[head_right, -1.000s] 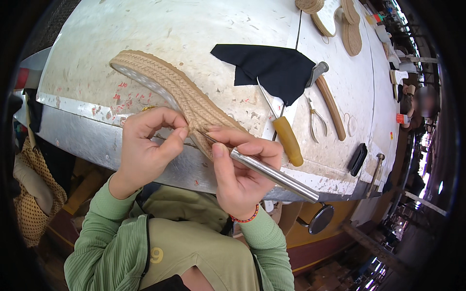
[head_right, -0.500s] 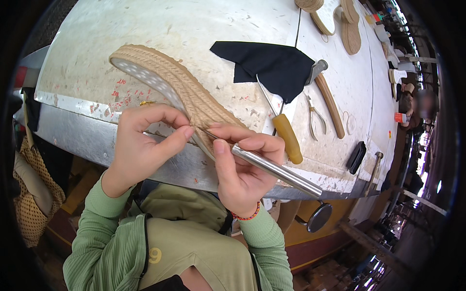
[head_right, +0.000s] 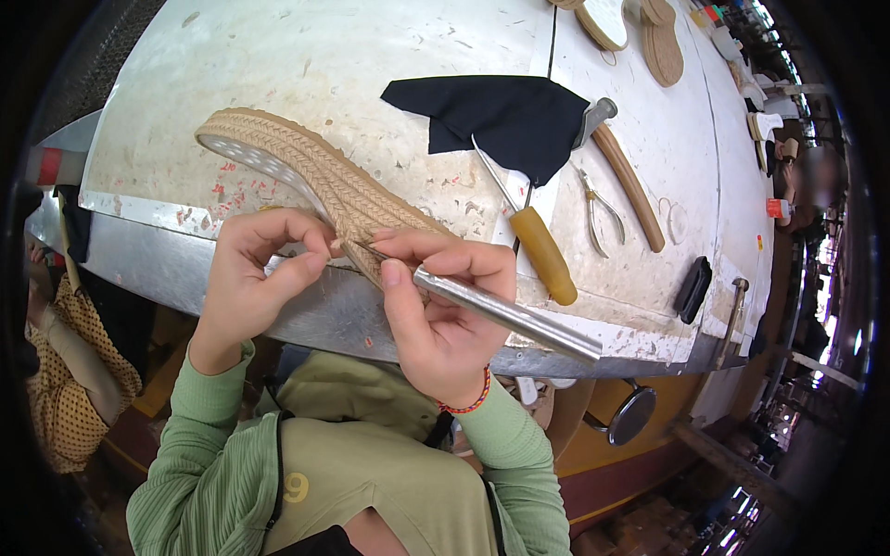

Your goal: The person stitches the edge of a woven espadrille shoe using a curved awl and thread. They repeatedly pierce the sole edge, pull the thread through, and tighten the stitches along the perimeter.

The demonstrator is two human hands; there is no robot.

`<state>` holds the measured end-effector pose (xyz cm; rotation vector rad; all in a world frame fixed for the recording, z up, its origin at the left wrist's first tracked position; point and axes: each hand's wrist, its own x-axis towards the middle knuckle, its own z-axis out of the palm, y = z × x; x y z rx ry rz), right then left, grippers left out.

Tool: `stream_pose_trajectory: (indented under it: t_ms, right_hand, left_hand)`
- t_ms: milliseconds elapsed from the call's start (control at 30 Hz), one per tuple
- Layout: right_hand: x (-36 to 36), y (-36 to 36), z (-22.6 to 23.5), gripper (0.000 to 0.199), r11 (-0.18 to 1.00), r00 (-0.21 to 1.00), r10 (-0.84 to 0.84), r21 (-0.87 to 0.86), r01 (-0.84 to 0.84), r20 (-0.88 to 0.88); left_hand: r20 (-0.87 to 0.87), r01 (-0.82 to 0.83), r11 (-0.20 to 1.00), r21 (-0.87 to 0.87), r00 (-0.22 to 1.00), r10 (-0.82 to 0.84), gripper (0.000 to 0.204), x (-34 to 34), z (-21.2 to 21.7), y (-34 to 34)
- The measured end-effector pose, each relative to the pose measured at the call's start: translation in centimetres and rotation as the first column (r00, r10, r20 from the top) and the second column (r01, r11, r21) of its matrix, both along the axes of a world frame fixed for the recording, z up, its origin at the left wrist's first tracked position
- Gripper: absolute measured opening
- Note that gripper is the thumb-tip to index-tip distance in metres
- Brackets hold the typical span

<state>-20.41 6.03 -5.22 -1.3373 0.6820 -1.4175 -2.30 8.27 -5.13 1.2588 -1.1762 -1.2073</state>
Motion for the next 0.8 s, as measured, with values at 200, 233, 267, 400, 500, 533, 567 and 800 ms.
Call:
stream_pose_trajectory:
  t_ms: [200,233,267,400,500,533,567,800]
  right_hand:
    - [0.0,-0.1,-0.1,0.031,1.0,1.0,0.016,0.012,-0.016,0.025]
    - [0.0,-0.1,-0.1,0.031,0.999,0.999,0.02,0.027,-0.021,0.031]
    - [0.0,-0.1,-0.1,0.03,0.999,0.999,0.023,0.039,-0.025,0.037]
    - [0.1,0.4,0.3,0.029,0.991,0.997,0.027,0.132,-0.037,0.077]
    - [0.0,0.3,0.4,0.028,0.988,0.996,0.026,0.153,-0.039,0.083]
    - [-0.1,0.3,0.6,0.028,0.98,0.998,0.024,0.196,-0.034,0.055]
    - [-0.4,0.2,1.0,0.029,0.97,0.999,0.023,0.241,-0.028,0.023]
    - [-0.1,0.3,0.4,0.027,0.988,0.995,0.04,0.143,-0.054,0.096]
  left_hand:
    - [0.131,0.017,0.998,0.066,0.991,-0.025,0.013,-0.5,1.9,-0.5]
    - [0.156,0.036,0.996,0.084,0.987,-0.049,0.014,-0.4,2.1,-0.6]
    - [0.18,0.056,0.993,0.1,0.981,-0.073,0.014,-0.2,2.3,-0.8]
    - [0.203,0.121,0.991,0.049,0.971,-0.129,0.015,0.6,1.8,-1.0]
    - [0.104,0.119,0.991,0.063,0.987,-0.125,0.014,1.0,1.2,-0.8]
    - [0.053,0.099,0.994,0.039,0.993,-0.101,0.013,0.9,1.2,-0.6]
    - [-0.001,0.076,0.997,0.018,0.997,-0.076,0.012,0.9,1.2,-0.4]
    - [0.215,-0.125,0.988,-0.086,0.967,0.141,0.01,-0.8,2.2,0.1]
